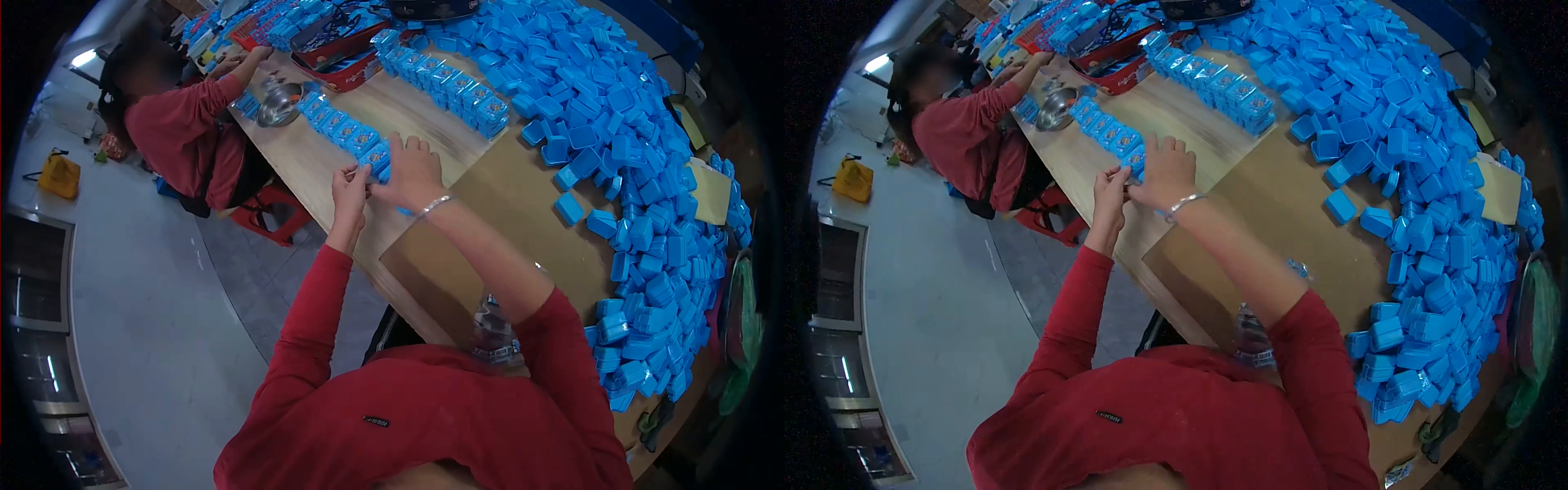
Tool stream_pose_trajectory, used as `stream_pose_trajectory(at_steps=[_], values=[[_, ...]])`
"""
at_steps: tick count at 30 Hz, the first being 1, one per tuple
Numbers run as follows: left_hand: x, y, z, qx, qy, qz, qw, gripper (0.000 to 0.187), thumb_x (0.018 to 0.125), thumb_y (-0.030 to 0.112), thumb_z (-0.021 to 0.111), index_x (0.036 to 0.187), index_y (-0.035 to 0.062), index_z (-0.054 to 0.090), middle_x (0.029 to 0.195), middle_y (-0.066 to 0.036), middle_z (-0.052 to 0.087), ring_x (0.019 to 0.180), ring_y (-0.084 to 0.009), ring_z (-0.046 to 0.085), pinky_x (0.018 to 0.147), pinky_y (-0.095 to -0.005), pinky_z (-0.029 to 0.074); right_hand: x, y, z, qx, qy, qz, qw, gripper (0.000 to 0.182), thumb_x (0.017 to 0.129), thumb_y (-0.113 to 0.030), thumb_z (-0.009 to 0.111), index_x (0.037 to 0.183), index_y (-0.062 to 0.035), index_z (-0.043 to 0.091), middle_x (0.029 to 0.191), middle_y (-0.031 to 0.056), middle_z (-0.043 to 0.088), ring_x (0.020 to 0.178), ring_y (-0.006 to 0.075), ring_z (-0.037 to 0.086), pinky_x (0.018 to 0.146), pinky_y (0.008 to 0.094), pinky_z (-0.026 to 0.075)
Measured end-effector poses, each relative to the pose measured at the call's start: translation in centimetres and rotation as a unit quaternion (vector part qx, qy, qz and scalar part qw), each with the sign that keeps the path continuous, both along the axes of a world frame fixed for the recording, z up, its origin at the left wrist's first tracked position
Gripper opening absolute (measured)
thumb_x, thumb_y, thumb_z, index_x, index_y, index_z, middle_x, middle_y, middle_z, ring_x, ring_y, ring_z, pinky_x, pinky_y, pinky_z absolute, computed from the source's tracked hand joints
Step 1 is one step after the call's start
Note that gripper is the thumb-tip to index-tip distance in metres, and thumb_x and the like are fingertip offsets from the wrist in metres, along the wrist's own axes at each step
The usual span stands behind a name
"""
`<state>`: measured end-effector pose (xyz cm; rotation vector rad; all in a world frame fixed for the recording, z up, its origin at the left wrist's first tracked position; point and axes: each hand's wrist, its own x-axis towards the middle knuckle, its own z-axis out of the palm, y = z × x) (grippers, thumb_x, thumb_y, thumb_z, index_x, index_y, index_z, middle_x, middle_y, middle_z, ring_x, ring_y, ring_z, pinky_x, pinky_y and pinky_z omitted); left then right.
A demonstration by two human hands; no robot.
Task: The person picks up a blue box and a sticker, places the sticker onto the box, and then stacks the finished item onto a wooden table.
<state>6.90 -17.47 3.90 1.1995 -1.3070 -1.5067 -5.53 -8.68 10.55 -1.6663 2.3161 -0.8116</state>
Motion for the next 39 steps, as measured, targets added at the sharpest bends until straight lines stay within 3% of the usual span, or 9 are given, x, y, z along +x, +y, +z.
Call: stream_pose_trajectory(at_steps=[5,12,17,18,26,33,36,37,39], values=[[0.1,-0.6,0.5,0.024,-0.015,-0.017,0.999,0.04,0.082,0.022,0.068,0.111,0.0042,0.049,0.094,-0.007,0.057,0.064,-0.0123,0.055,0.056,-0.0244,0.041,0.0,-2.1,-0.5,0.045,-0.007,-0.003,0.999,0.081,0.057,-0.038,0.076,0.122,-0.0019,0.042,0.099,0.0196,0.056,0.094,0.0353,0.056,0.078,0.0442,0.047],[0.3,-0.3,0.0,0.021,0.007,0.005,1.0,0.043,0.082,0.026,0.068,0.113,0.0035,0.048,0.097,-0.008,0.057,0.074,-0.015,0.055,0.062,-0.0271,0.043,-1.1,-0.5,-1.9,-0.066,-0.111,0.062,0.99,0.087,0.058,-0.034,0.08,0.126,0.0003,0.038,0.119,0.0246,0.045,0.108,0.0382,0.049,0.09,0.0399,0.044],[1.3,3.3,1.1,-0.243,-0.115,0.02,0.963,0.058,0.082,0.03,0.067,0.123,-0.0006,0.04,0.115,-0.014,0.047,0.089,-0.0196,0.05,0.076,-0.0312,0.044,-3.2,3.7,-0.5,-0.142,-0.119,0.091,0.978,0.098,0.054,-0.033,0.082,0.131,0.001,0.032,0.12,0.0237,0.041,0.11,0.0404,0.043,0.092,0.0438,0.041],[1.4,4.0,1.6,-0.277,-0.152,0.008,0.949,0.061,0.082,0.031,0.067,0.125,-0.0013,0.038,0.118,-0.016,0.044,0.091,-0.0204,0.05,0.078,-0.032,0.044,-2.6,4.5,-0.6,-0.134,-0.101,0.087,0.982,0.096,0.055,-0.032,0.082,0.131,0.0007,0.032,0.12,0.0231,0.041,0.11,0.0399,0.043,0.092,0.0439,0.041],[0.9,6.0,1.1,-0.083,-0.032,-0.031,0.996,0.066,0.084,0.031,0.064,0.133,0.0024,0.032,0.13,-0.02,0.039,0.107,-0.0226,0.047,0.085,-0.0344,0.042,-0.1,4.5,-3.8,-0.131,-0.083,0.024,0.988,0.084,0.061,-0.019,0.077,0.13,0.0007,0.034,0.111,0.021,0.044,0.103,0.0372,0.046,0.089,0.0426,0.041],[0.4,8.6,2.2,-0.014,0.009,-0.061,0.998,0.081,0.08,0.03,0.069,0.139,0.0005,0.023,0.127,-0.022,0.043,0.11,-0.0234,0.047,0.089,-0.0355,0.041,-2.3,7.6,-2.5,-0.145,-0.116,0.055,0.981,0.074,0.067,-0.025,0.077,0.127,-0.0006,0.041,0.115,0.02,0.047,0.108,0.0346,0.048,0.089,0.0405,0.042],[0.4,9.1,-1.1,-0.141,-0.17,-0.13,0.967,0.099,0.071,0.025,0.077,0.139,-0.0056,0.013,0.133,-0.027,0.033,0.123,-0.0345,0.038,0.101,-0.0401,0.034,-5.1,12.5,-2.6,-0.087,-0.112,-0.004,0.99,0.057,0.074,-0.023,0.072,0.121,-0.0011,0.049,0.109,0.0166,0.052,0.102,0.0313,0.054,0.086,0.0383,0.045],[-0.1,9.1,-1.9,-0.18,-0.177,-0.112,0.961,0.108,0.063,0.025,0.081,0.139,-0.0089,0.012,0.133,-0.028,0.031,0.125,-0.0377,0.034,0.104,-0.041,0.031,-6.2,14.6,-3.0,-0.067,-0.101,-0.027,0.992,0.05,0.076,-0.021,0.07,0.118,-0.0013,0.052,0.106,0.0154,0.054,0.098,0.0303,0.055,0.084,0.0376,0.046],[-0.8,9.0,-2.9,-0.235,-0.176,-0.069,0.953,0.106,0.063,0.023,0.08,0.138,-0.0099,0.014,0.134,-0.029,0.031,0.125,-0.0374,0.034,0.105,-0.0397,0.029,-7.2,19.7,-4.3,-0.006,-0.094,-0.09,0.991,0.042,0.079,-0.019,0.067,0.114,-0.0014,0.055,0.101,0.0142,0.057,0.094,0.029,0.058,0.081,0.0363,0.047]])
